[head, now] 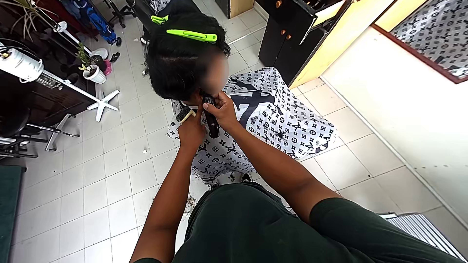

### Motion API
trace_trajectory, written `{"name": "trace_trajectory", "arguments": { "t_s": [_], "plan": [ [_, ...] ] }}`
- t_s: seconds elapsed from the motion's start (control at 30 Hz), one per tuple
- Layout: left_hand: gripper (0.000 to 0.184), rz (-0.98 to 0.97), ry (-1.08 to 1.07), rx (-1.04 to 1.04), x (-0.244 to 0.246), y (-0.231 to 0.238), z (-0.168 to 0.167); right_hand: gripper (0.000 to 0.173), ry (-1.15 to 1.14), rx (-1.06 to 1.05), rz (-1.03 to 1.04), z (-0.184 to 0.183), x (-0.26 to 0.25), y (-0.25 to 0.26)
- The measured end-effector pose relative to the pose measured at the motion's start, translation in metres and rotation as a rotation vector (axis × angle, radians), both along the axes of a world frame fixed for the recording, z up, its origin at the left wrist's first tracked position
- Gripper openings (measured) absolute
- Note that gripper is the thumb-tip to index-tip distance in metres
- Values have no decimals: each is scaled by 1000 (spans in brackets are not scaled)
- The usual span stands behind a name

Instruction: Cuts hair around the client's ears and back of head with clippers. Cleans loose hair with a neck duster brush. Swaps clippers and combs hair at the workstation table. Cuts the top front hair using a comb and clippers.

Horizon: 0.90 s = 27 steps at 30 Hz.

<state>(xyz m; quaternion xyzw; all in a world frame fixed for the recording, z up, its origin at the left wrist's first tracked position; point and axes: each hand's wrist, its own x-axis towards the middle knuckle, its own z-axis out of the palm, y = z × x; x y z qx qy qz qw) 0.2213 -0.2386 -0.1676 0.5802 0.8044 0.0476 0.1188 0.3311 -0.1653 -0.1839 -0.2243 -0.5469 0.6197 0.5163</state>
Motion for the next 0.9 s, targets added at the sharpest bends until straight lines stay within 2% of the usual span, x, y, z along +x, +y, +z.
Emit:
{"name": "trace_trajectory", "arguments": {
  "t_s": [0.13,0.27,0.43,0.57,0.63,0.7,0.73,0.77,0.83,0.9],
  "plan": [
    [68,-4,0,35,-1,0,-4,17,16,-43,-12,-2,-1,3],
    [81,-11,-6,46,-3,1,-7,15,38,-127,-11,-4,1,1],
    [68,-19,14,97,1,-1,-6,17,27,-71,2,-2,1,1],
    [80,-27,-21,80,-3,1,-9,10,79,-179,-3,-3,1,0],
    [77,-125,-74,241,-7,-5,-20,9,109,-229,-9,-6,11,-7],
    [61,-304,-88,629,-14,-14,-44,13,83,-237,11,-9,34,-19],
    [48,-382,-131,732,-14,-16,-46,15,57,-232,33,-11,50,-24],
    [40,-436,-225,718,-11,-17,-38,13,48,-239,30,-15,64,-26],
    [31,-449,-584,398,-4,-17,7,11,47,-284,-10,-24,92,-28],
    [22,-415,-855,341,-2,-10,48,12,38,-310,-54,-31,115,-29]
  ]
}}
